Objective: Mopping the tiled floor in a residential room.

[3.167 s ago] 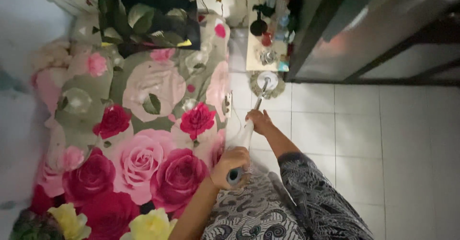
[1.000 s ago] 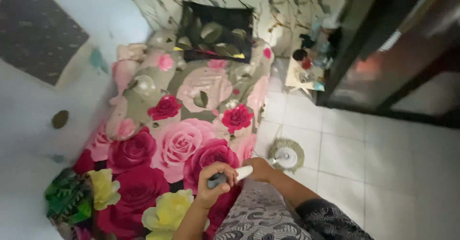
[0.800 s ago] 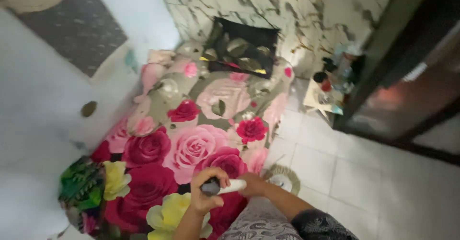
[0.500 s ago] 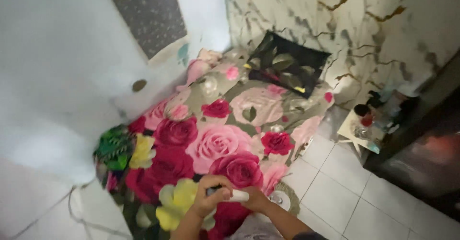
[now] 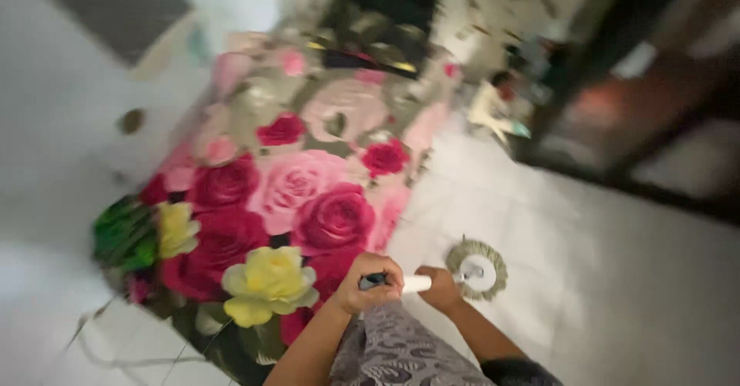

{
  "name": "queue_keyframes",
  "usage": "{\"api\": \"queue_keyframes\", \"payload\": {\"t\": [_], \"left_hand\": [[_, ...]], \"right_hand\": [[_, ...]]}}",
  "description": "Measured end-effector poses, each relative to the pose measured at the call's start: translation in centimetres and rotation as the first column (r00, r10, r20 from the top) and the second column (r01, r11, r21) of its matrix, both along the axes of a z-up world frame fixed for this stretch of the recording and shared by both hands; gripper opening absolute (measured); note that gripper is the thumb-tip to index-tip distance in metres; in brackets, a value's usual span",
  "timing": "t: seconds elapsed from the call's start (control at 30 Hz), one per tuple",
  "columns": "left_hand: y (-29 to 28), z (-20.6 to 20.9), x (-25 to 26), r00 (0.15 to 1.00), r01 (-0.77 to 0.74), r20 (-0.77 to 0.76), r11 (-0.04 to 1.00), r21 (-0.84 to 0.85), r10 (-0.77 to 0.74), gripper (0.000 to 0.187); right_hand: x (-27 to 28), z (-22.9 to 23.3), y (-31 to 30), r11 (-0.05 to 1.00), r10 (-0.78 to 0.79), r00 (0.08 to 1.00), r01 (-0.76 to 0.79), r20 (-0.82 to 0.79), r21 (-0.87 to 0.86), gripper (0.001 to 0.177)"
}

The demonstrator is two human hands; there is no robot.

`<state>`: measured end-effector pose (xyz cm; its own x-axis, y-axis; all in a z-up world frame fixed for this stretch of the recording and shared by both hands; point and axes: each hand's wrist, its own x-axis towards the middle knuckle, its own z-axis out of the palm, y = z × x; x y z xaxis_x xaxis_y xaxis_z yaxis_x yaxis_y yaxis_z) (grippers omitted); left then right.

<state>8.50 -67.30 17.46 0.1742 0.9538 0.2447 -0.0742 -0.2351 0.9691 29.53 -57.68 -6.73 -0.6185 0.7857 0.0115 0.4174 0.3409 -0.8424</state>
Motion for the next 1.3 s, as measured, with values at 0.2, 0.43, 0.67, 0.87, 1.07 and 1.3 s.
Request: {"api": "queue_keyframes", "payload": {"t": [0.2,0.43,0.67,0.87,1.07,1.3], "left_hand": [[3.5,-0.8,8.5,0.941,0.339,0.005,0.941,0.011,-0.339,0.018],[4.6,-2.2,17.5,0.870,0.492,0.004,0.867,0.075,-0.494,0.013],[5.9,-1.9,18.1,0.807,0.589,-0.155,0.789,0.171,-0.569,0.005],[5.6,2.7,11.3,0.873,0.463,-0.258,0.871,0.167,-0.414,0.005],[7.0,5.8,6.2,0.892,0.290,-0.402,0.945,0.151,-0.209,0.007],[9.6,-1.5,2.9,0.964,0.087,-0.264,0.961,0.264,-0.015,0.003]], "right_hand": [[11.0,1.2,-2.8,0.954,-0.300,0.953,0.299,0.050,0.015,0.011],[21.5,-3.3,-6.0,0.876,-0.474,0.866,0.447,0.157,0.178,0.008],[21.0,-2.5,-5.6,0.769,-0.639,0.751,0.629,0.166,0.115,0.020],[12.7,-1.9,-1.8,0.916,-0.392,0.920,0.393,-0.026,0.087,0.021],[2.2,-0.9,6.0,0.988,-0.110,0.990,0.118,-0.083,0.099,0.020],[-1.7,-1.7,12.4,0.997,-0.072,0.948,0.068,0.311,0.023,0.018]]}}
